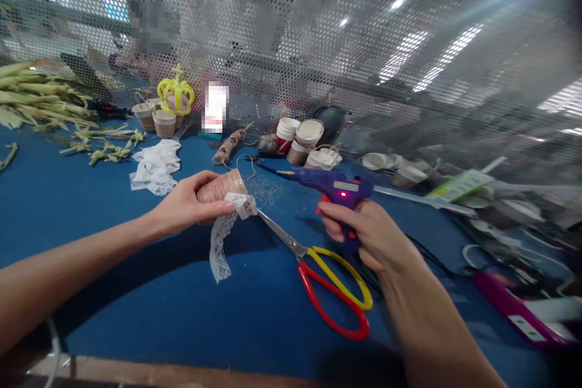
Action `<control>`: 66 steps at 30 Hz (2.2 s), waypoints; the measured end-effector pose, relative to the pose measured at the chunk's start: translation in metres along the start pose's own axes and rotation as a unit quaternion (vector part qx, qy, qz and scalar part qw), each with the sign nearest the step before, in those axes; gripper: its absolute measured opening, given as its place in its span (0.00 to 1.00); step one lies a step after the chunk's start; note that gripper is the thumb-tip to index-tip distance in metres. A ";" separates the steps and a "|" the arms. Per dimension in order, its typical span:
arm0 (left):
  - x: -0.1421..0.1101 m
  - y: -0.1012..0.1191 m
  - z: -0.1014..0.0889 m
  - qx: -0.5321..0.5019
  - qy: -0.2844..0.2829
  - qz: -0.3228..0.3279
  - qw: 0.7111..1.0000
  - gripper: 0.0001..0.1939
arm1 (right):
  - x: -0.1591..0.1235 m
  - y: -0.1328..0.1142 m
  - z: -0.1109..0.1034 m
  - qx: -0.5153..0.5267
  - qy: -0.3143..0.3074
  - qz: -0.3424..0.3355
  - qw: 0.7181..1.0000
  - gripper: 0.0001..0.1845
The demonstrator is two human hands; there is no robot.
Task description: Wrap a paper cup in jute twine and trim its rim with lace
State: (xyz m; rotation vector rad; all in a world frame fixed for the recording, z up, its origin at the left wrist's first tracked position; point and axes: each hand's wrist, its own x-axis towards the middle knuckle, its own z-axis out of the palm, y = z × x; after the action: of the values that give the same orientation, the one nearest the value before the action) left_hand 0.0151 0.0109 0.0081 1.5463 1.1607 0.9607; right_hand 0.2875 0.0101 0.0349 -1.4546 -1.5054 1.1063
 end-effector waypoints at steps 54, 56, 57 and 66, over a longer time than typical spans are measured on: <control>-0.020 -0.008 0.027 -0.240 -0.260 -0.117 0.928 0.37 | -0.020 -0.017 0.061 -0.153 0.096 -0.307 0.934 0.01; -0.022 -0.003 0.025 -0.124 -0.228 -0.110 0.959 0.33 | -0.019 -0.015 0.061 -0.185 0.112 -0.322 0.922 0.01; -0.022 0.000 0.023 -0.054 -0.200 -0.084 0.975 0.31 | -0.018 -0.014 0.061 -0.199 0.115 -0.328 0.916 0.02; -0.018 0.017 0.001 0.216 -0.059 0.194 0.955 0.09 | -0.017 -0.011 0.064 -0.236 0.076 -0.349 0.904 0.04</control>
State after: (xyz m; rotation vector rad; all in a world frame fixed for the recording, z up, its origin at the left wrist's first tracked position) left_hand 0.0153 -0.0080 0.0239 2.2151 1.0454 0.8809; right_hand 0.2254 -0.0121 0.0242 -1.0876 -2.0319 0.1967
